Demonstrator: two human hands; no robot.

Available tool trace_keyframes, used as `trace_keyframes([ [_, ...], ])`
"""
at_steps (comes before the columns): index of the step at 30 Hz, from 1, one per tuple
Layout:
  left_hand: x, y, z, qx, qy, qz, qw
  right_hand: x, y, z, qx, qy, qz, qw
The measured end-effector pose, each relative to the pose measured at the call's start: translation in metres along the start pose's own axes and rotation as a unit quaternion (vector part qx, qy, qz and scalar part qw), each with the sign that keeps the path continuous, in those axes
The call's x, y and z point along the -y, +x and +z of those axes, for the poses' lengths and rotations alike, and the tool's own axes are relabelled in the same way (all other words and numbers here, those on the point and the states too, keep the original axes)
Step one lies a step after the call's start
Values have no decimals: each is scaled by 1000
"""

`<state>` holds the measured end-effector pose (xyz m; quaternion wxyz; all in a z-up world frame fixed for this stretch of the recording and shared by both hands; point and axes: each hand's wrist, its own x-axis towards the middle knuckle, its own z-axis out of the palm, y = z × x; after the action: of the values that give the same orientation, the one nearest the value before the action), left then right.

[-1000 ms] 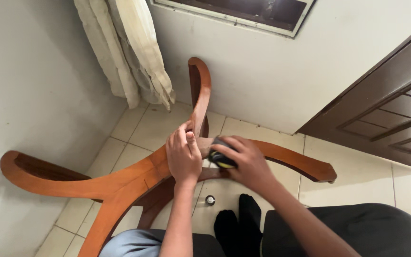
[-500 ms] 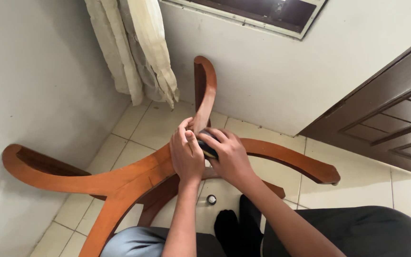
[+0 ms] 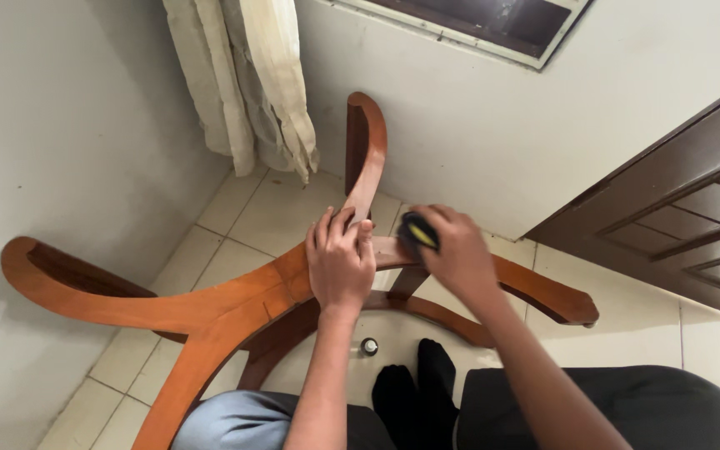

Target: The person sands the wooden frame of a furniture piece by hand with sandpaper, rubbing the paper across various parts of the structure.

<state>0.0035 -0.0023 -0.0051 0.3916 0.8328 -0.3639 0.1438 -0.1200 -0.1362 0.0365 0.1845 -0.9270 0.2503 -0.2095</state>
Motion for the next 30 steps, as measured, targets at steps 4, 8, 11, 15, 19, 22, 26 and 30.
trace_keyframes([
  [4,1,-1,0,13,18,3,1000,24,-14,14,-36,17,-110,993],
  [8,2,-2,4,21,32,3,999,14,-32,-3,3,42,-154,987],
  [11,1,-1,5,26,42,3,999,-15,-38,-26,34,6,-129,991],
  [15,-2,-2,2,31,44,4,999,-40,-37,-42,30,-12,-44,999],
  [19,-3,-2,3,45,60,3,997,-38,-19,-30,38,8,8,999],
  [22,-1,-4,6,38,77,18,996,-25,-15,-19,17,6,-32,999],
  [26,-2,-4,7,35,87,27,995,-26,-41,-31,28,26,-93,995],
  [30,-5,-6,7,58,61,21,996,-51,-59,-52,53,-31,-92,994],
])
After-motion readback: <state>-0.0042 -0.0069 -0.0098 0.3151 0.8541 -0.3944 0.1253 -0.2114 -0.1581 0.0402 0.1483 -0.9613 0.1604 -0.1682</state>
